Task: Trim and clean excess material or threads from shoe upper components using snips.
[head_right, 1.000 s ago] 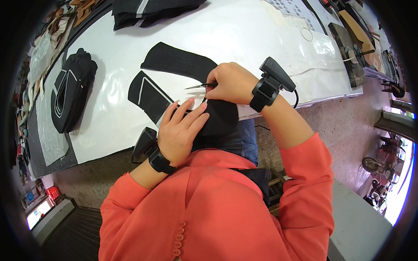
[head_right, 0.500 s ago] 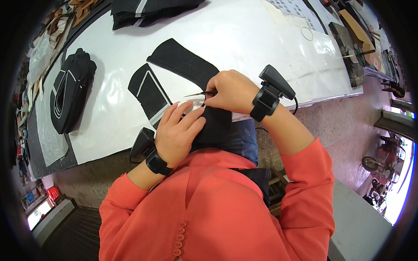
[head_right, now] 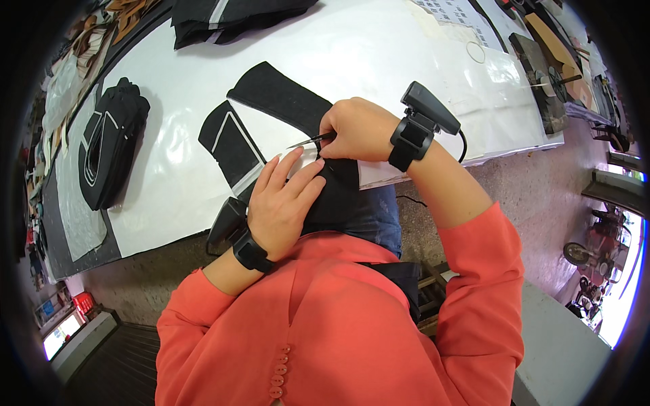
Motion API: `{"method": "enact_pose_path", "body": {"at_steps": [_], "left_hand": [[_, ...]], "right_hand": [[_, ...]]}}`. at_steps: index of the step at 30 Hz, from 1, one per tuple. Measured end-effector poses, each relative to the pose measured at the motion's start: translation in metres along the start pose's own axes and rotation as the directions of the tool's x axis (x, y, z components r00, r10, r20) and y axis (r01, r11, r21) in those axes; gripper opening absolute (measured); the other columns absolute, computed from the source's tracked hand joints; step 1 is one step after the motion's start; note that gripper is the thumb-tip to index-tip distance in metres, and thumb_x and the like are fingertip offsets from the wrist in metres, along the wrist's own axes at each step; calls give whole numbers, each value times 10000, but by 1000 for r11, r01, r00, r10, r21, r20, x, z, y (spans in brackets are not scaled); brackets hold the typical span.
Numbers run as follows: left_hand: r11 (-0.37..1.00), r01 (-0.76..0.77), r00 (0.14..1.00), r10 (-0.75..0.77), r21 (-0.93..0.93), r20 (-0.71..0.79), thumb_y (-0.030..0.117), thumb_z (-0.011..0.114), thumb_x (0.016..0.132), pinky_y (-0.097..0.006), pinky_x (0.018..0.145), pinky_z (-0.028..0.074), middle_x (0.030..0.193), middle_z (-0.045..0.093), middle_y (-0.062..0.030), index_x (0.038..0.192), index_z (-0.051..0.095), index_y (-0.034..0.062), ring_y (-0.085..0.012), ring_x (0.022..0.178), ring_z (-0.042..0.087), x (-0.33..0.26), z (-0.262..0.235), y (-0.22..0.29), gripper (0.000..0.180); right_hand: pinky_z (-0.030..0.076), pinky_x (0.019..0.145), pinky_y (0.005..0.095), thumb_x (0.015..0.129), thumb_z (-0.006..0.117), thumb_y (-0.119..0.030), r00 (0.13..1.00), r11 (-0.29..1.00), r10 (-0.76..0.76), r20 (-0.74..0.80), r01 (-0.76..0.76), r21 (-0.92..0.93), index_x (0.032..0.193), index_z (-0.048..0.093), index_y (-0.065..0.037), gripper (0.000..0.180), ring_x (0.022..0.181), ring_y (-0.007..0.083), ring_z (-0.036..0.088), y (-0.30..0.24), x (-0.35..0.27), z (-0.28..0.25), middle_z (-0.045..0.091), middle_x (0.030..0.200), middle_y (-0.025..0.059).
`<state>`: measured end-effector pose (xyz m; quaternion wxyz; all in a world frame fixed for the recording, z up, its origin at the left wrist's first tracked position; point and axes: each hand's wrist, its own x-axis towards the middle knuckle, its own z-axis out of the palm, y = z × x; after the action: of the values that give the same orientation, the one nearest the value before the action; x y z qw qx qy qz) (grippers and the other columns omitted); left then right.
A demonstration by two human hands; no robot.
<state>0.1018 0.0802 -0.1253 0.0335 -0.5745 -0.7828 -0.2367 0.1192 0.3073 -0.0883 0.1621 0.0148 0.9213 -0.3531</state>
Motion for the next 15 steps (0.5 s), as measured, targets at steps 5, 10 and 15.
{"method": "enact_pose_path", "body": {"at_steps": [5,10,15], "left_hand": [[1000,1,1000,-1,8,-8,100,567,847,-478,1045,433,1251,638,-39,1063,667,89,-299,1231,556,2,0,-1,239],[991,-84,996,86,-102,19,80,588,800,-450,977,485,1183,663,-50,986,679,71,-307,1175,585,-2,-13,-19,207],[993,-100,995,97,-69,-37,76,599,783,-433,947,498,1159,662,-59,979,676,59,-309,1152,590,-5,-10,-13,211]], "right_hand": [[517,636,347,737,729,-212,1000,1000,-11,18,11,-24,824,729,17,246,648,285,660,1,2,1,679,720,174],[516,644,360,741,727,-222,992,994,111,-61,-112,0,832,722,27,265,670,310,670,-12,-11,26,675,730,191],[504,621,339,763,731,-186,990,990,79,-120,-64,122,848,723,27,229,642,276,664,-11,-18,31,670,719,187]]}}
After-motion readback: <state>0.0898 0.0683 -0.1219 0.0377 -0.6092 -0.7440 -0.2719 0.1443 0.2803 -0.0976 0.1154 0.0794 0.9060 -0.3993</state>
